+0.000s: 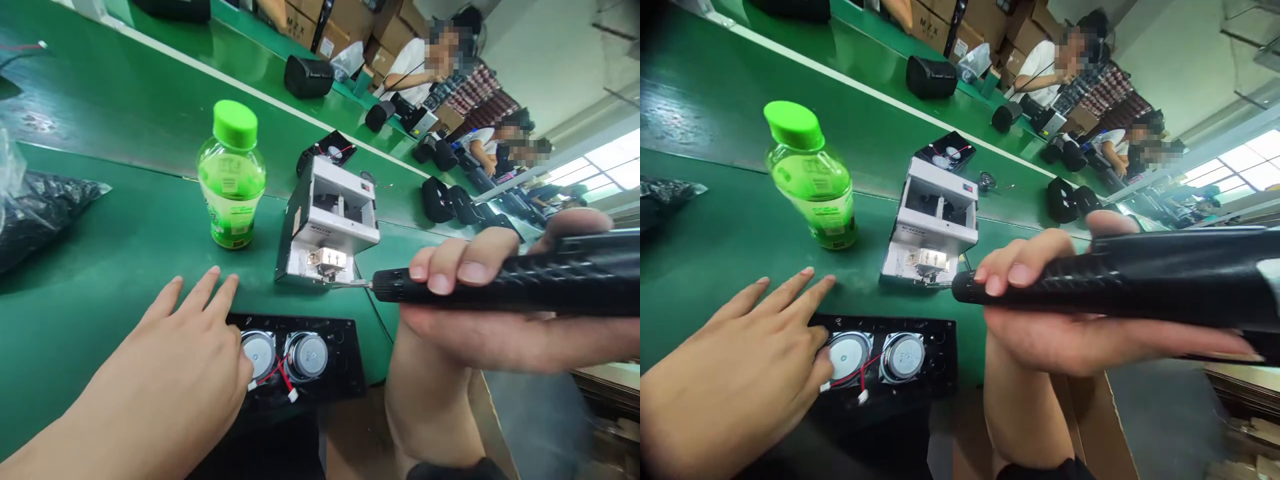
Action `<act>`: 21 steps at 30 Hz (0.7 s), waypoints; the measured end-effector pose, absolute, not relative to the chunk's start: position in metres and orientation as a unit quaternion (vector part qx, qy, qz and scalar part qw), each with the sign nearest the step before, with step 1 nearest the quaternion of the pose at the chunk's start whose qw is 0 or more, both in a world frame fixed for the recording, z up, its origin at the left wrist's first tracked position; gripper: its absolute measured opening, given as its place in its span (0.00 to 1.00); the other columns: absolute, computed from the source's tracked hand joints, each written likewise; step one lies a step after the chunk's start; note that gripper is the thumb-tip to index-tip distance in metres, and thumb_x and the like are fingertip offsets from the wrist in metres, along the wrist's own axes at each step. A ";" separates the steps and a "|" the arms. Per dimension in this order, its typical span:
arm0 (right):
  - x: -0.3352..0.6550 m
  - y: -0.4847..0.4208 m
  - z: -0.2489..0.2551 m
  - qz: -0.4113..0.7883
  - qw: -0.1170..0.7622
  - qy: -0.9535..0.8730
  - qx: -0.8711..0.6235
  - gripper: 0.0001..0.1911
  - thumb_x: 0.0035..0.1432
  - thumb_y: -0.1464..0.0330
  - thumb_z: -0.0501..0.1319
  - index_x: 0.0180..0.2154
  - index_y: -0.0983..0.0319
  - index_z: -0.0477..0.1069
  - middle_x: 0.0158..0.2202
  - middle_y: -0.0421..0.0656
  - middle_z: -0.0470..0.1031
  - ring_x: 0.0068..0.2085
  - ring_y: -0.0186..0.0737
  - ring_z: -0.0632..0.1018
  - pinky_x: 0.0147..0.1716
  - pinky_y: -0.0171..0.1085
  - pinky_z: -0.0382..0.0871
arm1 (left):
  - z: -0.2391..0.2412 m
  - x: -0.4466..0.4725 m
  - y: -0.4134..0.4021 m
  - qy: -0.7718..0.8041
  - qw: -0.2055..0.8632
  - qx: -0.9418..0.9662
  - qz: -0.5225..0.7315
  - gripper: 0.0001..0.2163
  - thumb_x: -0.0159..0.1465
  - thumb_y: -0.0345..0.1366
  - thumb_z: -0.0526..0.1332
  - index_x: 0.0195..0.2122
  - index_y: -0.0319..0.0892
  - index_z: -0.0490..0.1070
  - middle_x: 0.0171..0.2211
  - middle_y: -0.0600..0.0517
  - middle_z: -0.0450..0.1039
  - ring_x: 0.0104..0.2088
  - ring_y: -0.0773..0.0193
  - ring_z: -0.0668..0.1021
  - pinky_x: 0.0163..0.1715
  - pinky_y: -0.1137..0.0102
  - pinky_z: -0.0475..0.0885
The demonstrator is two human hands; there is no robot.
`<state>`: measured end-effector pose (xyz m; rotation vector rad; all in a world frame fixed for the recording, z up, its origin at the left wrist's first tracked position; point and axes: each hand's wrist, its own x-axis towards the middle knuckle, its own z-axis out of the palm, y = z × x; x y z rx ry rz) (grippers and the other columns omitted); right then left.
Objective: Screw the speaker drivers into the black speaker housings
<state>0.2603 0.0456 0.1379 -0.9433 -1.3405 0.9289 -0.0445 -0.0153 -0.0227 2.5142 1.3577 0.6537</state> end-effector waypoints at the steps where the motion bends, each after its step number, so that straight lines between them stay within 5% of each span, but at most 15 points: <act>1: 0.255 0.050 0.139 0.364 0.639 -0.561 -0.380 0.26 0.72 0.31 0.77 0.51 0.42 0.91 0.28 0.33 0.77 0.25 0.40 0.79 0.32 0.41 0.83 | -0.026 -0.043 -0.014 0.461 0.095 0.855 0.216 0.08 0.64 0.38 0.69 0.27 0.47 0.81 0.63 0.30 0.91 0.80 0.07 0.80 0.82 0.02 0.62; 4: 0.247 0.064 0.137 0.321 0.695 -0.542 -0.346 0.29 0.72 0.31 0.80 0.48 0.48 0.88 0.26 0.33 0.79 0.23 0.41 0.79 0.25 0.42 0.81 | -0.031 -0.041 -0.015 0.470 0.068 0.856 0.202 0.10 0.65 0.41 0.69 0.25 0.48 0.79 0.61 0.29 0.91 0.76 0.05 0.82 0.77 0.00 0.67; 9: 0.231 0.084 0.120 0.335 0.710 -0.542 -0.300 0.39 0.72 0.20 0.67 0.47 0.47 0.81 0.24 0.32 0.77 0.19 0.40 0.77 0.19 0.40 0.72 | -0.024 -0.033 -0.021 0.531 0.086 0.815 0.214 0.17 0.77 0.42 0.61 0.32 0.48 0.83 0.63 0.29 0.89 0.84 0.10 0.77 0.82 0.03 0.64; 15: 0.212 0.088 0.123 0.348 0.669 -0.565 -0.335 0.44 0.64 0.14 0.67 0.41 0.48 0.78 0.20 0.30 0.76 0.16 0.39 0.73 0.16 0.41 0.71 | -0.011 -0.025 -0.015 0.552 0.040 0.817 0.159 0.27 0.82 0.49 0.55 0.30 0.46 0.83 0.55 0.26 0.89 0.72 0.13 0.87 0.71 0.12 0.81; 21: 0.208 0.099 0.110 0.335 0.693 -0.556 -0.314 0.42 0.76 0.21 0.62 0.50 0.52 0.82 0.23 0.31 0.75 0.18 0.37 0.74 0.18 0.38 0.71 | -0.008 -0.027 -0.016 0.505 -0.060 0.853 0.121 0.25 0.80 0.38 0.54 0.29 0.44 0.87 0.50 0.25 0.89 0.64 0.21 0.89 0.64 0.23 0.86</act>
